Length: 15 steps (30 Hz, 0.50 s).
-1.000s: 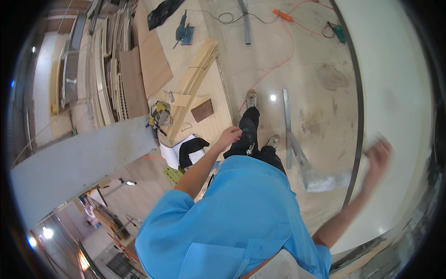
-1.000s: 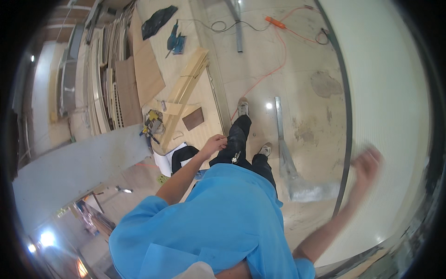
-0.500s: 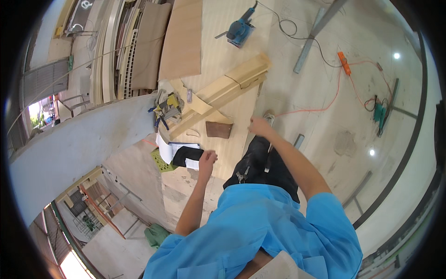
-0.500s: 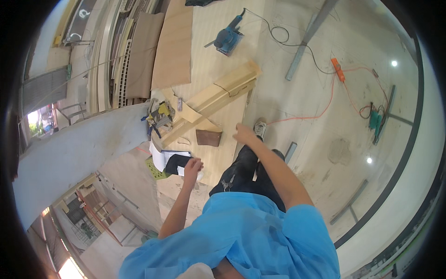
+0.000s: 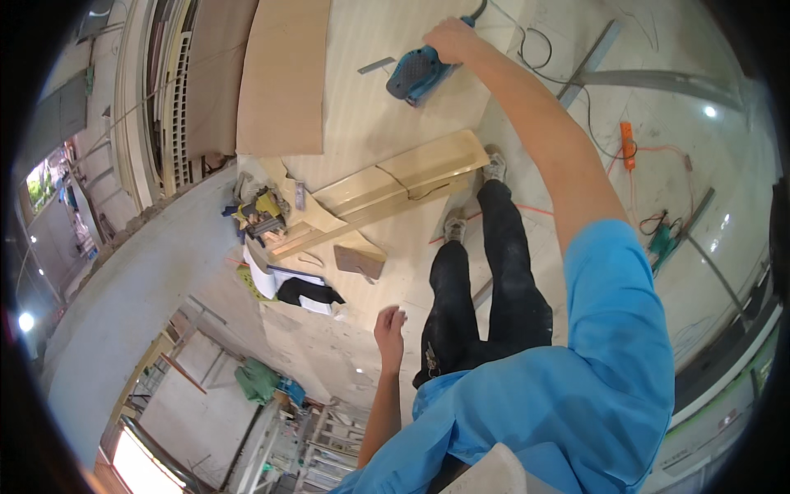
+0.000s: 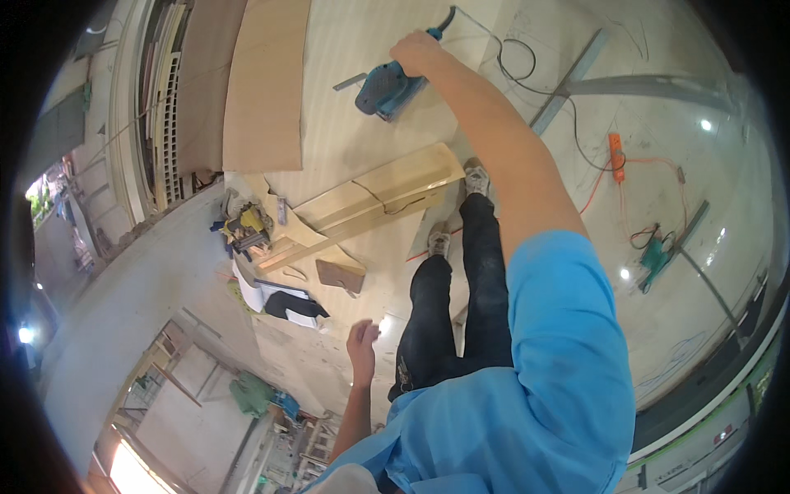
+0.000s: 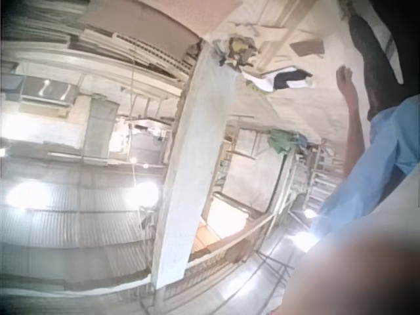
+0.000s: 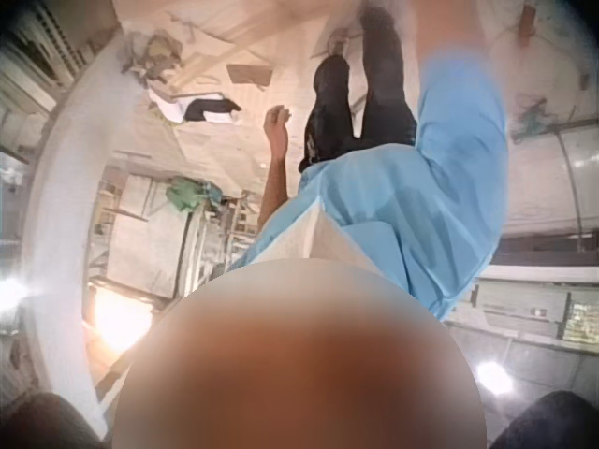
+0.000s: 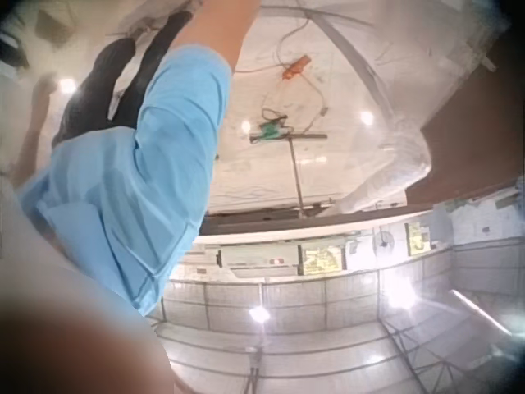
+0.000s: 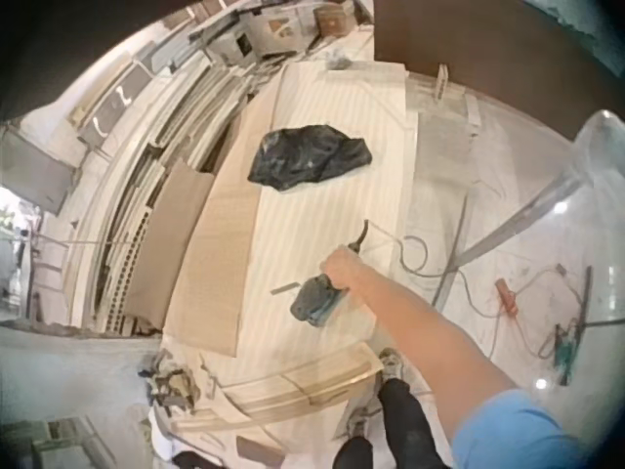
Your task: The person sands a large white ribbed panel using a handheld sander and a yellow measuring tape. They move the sander across the surface repeatedly, then walk to a workbench and plug in the sander before returning to the panel.
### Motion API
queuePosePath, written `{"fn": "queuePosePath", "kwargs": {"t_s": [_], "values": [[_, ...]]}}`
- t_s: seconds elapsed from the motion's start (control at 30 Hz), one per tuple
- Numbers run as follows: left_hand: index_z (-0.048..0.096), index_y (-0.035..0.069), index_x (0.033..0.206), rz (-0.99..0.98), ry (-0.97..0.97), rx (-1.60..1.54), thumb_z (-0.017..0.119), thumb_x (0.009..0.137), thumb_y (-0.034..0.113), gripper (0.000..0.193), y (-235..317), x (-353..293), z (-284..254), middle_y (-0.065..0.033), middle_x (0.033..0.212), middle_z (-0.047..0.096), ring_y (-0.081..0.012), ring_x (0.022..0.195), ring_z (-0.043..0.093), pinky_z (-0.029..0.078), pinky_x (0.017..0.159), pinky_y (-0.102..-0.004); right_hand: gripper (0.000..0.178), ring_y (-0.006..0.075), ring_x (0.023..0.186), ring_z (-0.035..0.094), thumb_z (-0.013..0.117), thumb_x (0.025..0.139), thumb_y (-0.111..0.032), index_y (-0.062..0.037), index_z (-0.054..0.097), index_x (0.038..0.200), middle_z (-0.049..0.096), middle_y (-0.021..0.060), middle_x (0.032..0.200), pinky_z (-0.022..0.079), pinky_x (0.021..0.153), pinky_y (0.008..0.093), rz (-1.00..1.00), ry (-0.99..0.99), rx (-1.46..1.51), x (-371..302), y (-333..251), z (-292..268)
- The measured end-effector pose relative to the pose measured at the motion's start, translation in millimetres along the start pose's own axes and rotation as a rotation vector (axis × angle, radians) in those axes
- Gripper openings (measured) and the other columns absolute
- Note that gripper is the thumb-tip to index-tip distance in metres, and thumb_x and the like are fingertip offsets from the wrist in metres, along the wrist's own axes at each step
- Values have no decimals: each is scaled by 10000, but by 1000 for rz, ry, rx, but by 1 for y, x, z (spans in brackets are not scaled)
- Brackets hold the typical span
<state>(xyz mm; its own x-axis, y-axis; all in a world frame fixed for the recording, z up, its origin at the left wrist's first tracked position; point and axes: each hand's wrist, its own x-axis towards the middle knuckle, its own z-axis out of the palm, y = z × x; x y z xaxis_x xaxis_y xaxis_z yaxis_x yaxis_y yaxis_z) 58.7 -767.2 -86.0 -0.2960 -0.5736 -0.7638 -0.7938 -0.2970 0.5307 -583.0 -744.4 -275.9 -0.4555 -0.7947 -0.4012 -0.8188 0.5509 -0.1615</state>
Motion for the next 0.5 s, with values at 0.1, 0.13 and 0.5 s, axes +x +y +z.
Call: {"fn": "queuePosePath", "kwargs": {"t_s": [0.1,0.13,0.5], "values": [[667,-46,1261,161,-51,-18,676,1042,137,286,82,45,69,-102,1122,716,-174,1031,688,548,916,-311,263,386,984,748,746,779,-199,-90,769,1017,785,165,1016,590,856,504,-79,-140,328,-43,-7,-16],[662,-39,1275,268,-64,52,667,1058,180,309,117,64,88,-98,1128,720,-190,1070,688,532,965,-327,327,407,954,735,758,776,-261,-75,737,1044,770,180,984,581,841,517,-10,-94,444,-70,-19,-20],[596,-31,1334,455,-757,-213,724,998,302,490,411,47,237,-173,1106,727,-223,1001,693,541,893,-348,664,412,1063,716,787,863,-271,17,497,1387,728,259,1066,539,923,450,629,273,1387,-420,-141,-167]]}}
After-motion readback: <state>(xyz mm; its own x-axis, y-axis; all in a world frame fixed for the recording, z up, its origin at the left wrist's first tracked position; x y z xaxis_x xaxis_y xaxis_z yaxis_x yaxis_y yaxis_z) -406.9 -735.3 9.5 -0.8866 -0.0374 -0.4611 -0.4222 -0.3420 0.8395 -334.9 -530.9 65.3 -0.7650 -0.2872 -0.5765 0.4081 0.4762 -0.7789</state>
